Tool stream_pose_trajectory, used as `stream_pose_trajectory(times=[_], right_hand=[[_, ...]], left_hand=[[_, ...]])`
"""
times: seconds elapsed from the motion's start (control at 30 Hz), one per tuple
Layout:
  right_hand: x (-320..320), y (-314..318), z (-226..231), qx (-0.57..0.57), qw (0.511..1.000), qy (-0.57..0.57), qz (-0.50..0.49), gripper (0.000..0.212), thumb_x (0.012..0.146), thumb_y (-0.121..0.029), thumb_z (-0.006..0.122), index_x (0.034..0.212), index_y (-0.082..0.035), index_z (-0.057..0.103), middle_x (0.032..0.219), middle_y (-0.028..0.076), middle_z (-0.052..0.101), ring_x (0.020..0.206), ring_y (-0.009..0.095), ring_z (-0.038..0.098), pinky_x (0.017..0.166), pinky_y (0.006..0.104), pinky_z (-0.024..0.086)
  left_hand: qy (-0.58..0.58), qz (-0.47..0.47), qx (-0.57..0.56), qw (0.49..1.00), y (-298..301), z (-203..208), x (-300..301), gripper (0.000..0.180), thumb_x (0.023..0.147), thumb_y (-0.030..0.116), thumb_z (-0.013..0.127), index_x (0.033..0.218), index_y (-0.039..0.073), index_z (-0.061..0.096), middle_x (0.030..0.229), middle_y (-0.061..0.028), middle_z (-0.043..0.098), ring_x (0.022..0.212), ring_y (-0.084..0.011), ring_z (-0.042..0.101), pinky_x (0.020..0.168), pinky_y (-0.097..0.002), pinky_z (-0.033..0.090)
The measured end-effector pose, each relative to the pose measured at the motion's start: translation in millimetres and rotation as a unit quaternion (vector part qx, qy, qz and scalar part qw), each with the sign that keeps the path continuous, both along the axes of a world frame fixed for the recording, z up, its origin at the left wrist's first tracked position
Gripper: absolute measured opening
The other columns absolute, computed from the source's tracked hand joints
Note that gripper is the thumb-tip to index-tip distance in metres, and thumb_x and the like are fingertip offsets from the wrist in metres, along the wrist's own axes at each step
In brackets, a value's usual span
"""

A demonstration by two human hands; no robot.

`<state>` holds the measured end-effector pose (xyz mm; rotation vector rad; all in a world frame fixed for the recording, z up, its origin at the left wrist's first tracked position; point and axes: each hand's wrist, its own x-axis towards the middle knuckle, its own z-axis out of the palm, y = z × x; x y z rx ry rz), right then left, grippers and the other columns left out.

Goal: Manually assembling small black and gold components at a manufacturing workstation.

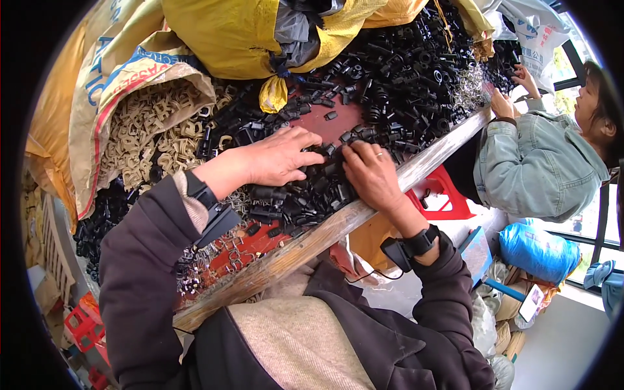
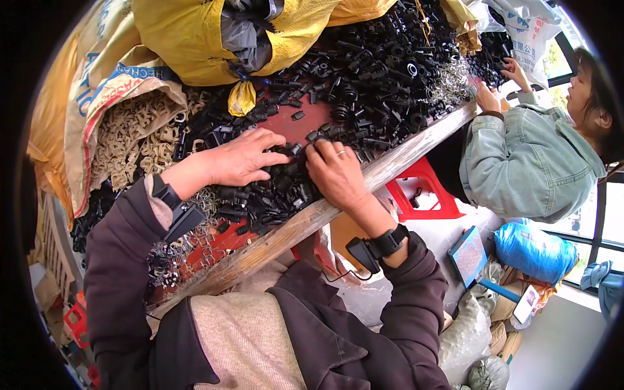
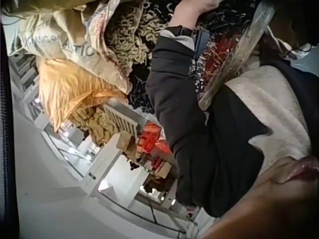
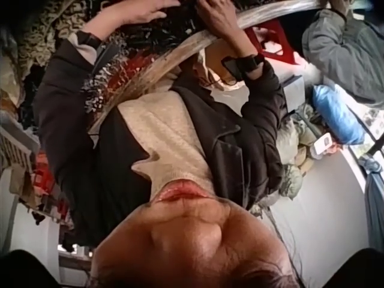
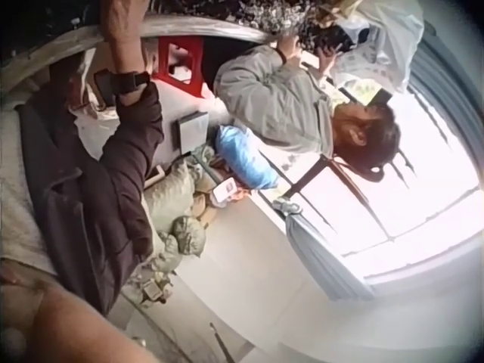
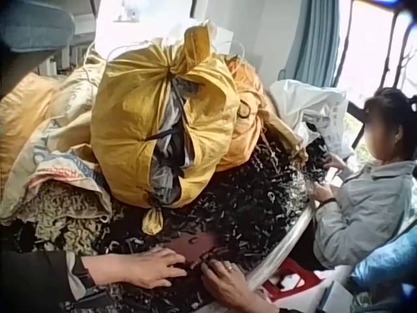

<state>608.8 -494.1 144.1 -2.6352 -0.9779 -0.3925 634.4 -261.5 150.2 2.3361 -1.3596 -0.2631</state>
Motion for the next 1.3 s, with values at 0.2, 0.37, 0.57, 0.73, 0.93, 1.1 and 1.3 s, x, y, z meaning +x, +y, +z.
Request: stream_pose_trajectory(times=[0.2,0.37,0.57,0.73,0.93,1.1,1.3], right_hand=[[-3,18,-4,0.057,0.992,0.081,0.077,0.029,0.072,-0.012,0.061,0.098,-0.003,0.055,0.096,0.011,0.052,0.081,0.029,0.053,0.068,0.0342,0.046],[47,20,9,0.073,0.997,0.026,0.02,0.031,0.073,-0.014,0.061,0.101,-0.003,0.054,0.094,0.013,0.053,0.079,0.03,0.053,0.068,0.0357,0.045],[99,33,-5,0.022,0.999,0.0,-0.049,0.034,0.072,-0.014,0.061,0.103,-0.003,0.053,0.096,0.015,0.051,0.085,0.032,0.051,0.073,0.0385,0.043],[75,62,-21,0.054,0.996,0.066,0.01,0.039,0.073,-0.013,0.06,0.108,0.0,0.049,0.102,0.017,0.048,0.093,0.034,0.047,0.078,0.0388,0.041],[37,73,-20,0.103,0.984,0.117,0.085,0.045,0.075,-0.01,0.057,0.116,0.001,0.043,0.106,0.018,0.045,0.096,0.035,0.044,0.082,0.0394,0.04],[21,76,-14,0.089,0.97,0.189,0.127,0.043,0.075,-0.008,0.056,0.116,0.0,0.044,0.104,0.017,0.047,0.094,0.035,0.046,0.082,0.0395,0.04],[36,64,0,0.106,0.974,0.172,0.103,0.035,0.075,-0.008,0.057,0.109,-0.002,0.052,0.098,0.015,0.051,0.09,0.033,0.05,0.08,0.0379,0.041]], left_hand=[[0.054,-0.033,0.022,0.998,19,15,-14,0.043,0.072,0.02,0.063,0.11,0.006,0.051,0.118,-0.0153,0.041,0.111,-0.0326,0.038,0.093,-0.0413,0.032],[0.135,0.024,0.011,0.991,24,25,17,0.043,0.071,0.021,0.064,0.109,0.006,0.052,0.118,-0.0148,0.041,0.11,-0.0326,0.039,0.092,-0.0412,0.033],[-0.053,0.22,0.037,0.973,9,13,53,0.042,0.073,0.027,0.061,0.109,0.008,0.051,0.112,-0.0104,0.045,0.109,-0.0288,0.04,0.093,-0.043,0.031],[-0.13,0.145,0.119,0.974,12,-3,41,0.042,0.075,0.027,0.059,0.111,0.007,0.05,0.118,-0.0114,0.043,0.114,-0.0289,0.037,0.096,-0.044,0.028],[-0.064,0.101,0.098,0.988,38,-1,17,0.041,0.077,0.023,0.057,0.113,0.004,0.048,0.129,-0.0146,0.036,0.121,-0.0309,0.03,0.1,-0.0465,0.023],[0.002,0.074,0.114,0.991,55,12,-9,0.04,0.078,0.022,0.056,0.113,0.003,0.048,0.128,-0.0162,0.036,0.12,-0.0317,0.033,0.098,-0.0449,0.028],[0.024,0.228,0.035,0.973,70,20,12,0.037,0.079,0.022,0.053,0.112,0.006,0.049,0.119,-0.0144,0.044,0.109,-0.0309,0.043,0.087,-0.0432,0.04]])
